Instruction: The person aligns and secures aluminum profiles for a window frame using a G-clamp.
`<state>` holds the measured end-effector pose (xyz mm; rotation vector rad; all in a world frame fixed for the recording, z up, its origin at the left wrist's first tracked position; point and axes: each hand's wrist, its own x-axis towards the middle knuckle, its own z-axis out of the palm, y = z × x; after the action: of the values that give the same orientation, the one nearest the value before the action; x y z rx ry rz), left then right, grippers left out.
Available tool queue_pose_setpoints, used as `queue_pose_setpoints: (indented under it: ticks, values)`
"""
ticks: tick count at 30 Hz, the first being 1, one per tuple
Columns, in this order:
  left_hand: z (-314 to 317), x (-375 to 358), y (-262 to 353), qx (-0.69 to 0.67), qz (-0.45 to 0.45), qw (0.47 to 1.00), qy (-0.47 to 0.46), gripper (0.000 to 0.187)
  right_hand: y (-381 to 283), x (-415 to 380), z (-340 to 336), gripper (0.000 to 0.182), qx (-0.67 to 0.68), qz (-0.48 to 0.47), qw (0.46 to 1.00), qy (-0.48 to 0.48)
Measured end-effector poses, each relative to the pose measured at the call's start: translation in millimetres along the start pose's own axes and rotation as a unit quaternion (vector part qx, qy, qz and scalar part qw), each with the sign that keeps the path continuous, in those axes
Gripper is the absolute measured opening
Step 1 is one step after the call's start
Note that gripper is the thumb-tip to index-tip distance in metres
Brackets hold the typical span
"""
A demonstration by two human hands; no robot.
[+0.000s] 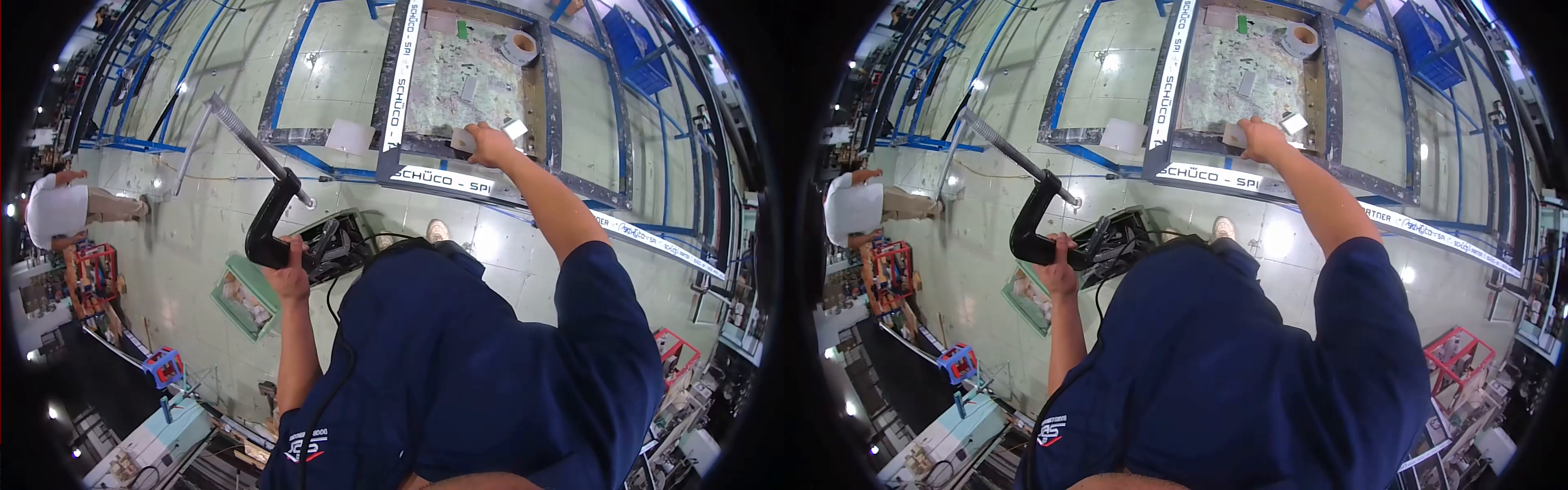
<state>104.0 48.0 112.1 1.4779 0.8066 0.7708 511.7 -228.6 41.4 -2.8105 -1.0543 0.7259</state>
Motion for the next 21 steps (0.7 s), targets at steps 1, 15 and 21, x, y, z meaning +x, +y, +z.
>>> queue_pose_setpoints:
  ticks: [1, 15, 21]
  values:
    - [-3.8, 3.7, -0.3, -0.002, 0.008, 1.000, 0.002, 0.007, -5.8, 5.6, 0.6, 0.081, -0.017, 0.005, 1.000, -0.015]
    - [-110.7, 20.6, -15.2, -0.018, 0.008, 0.999, 0.049, 0.012, -162.8, -10.3, -81.9, 0.058, 0.115, -0.092, 0.926, 0.347]
    - [-121.2, 28.1, -8.3, -0.051, 0.010, 0.996, 0.069, 0.012, -288.1, 57.4, -21.3, 0.064, -0.094, -0.041, 0.993, 0.060]
